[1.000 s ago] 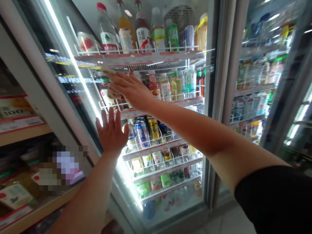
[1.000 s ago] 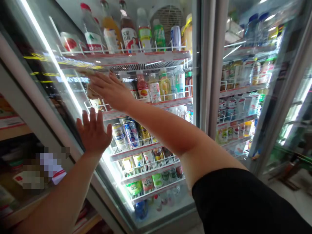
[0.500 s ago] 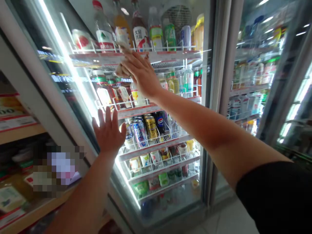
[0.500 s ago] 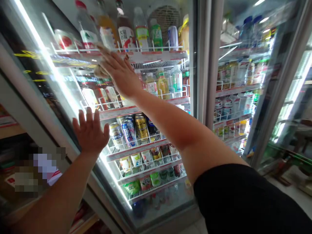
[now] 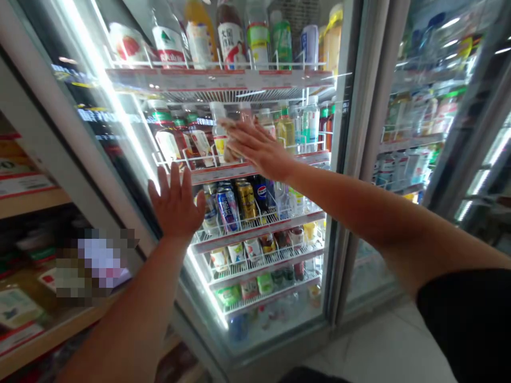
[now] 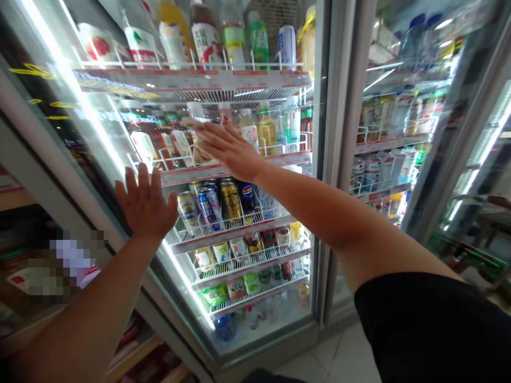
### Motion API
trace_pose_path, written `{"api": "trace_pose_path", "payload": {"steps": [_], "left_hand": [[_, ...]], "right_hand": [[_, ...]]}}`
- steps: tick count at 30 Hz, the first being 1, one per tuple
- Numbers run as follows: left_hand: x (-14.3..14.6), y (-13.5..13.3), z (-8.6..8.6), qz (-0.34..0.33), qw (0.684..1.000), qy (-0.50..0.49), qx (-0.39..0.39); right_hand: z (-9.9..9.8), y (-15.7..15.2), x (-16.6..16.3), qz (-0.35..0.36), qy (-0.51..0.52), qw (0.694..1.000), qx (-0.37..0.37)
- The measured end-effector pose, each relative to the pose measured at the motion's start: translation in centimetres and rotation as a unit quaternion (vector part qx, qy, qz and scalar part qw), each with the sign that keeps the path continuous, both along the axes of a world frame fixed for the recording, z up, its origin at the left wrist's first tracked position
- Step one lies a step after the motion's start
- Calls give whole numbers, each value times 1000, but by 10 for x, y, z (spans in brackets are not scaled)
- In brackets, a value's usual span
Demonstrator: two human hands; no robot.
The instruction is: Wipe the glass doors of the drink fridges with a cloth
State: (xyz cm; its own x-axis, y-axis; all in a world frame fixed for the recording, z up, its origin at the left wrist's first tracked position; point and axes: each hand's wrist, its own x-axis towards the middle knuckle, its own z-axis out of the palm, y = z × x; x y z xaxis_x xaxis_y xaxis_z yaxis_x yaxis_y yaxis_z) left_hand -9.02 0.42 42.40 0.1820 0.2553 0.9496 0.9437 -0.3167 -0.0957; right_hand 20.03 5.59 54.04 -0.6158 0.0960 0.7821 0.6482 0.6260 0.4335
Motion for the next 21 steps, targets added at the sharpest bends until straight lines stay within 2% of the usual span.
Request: {"api": "trace_pose_path", "payload": {"steps": [2, 3, 6, 8, 10, 12, 14, 16, 18, 21], "left_hand": [[1, -1, 0, 2, 1000, 0, -3], [1, -1, 0, 6, 1000, 2, -2], [2, -1, 0, 18, 1000, 9, 5], [2, -1, 1, 17, 1000, 2, 1], [3, -2, 2, 10, 1000, -17, -11], [4, -3, 3, 4, 999, -31, -25], [4, -4, 3, 5, 999, -34, -33], [5, -4, 3, 10, 999, -31, -30], [5, -4, 3, 13, 999, -29, -28], [5, -4, 3, 9, 999, -31, -31]], "right_hand": [[-4, 1, 10, 8, -41, 999, -2], [-1, 3, 16, 8, -30, 1000, 1], [9, 13, 31, -5, 86, 996, 14], [5, 16, 35, -5, 137, 990, 18], [-9, 13, 35, 9, 108, 994, 11], [-22, 7, 37, 31, 26, 999, -1], [-24, 7, 44, 44, -24, 999, -1], [-15, 14, 57, 42, 16, 999, 16], [-7, 23, 69, 32, 101, 994, 35], [-15, 25, 78, 22, 154, 987, 44]]}}
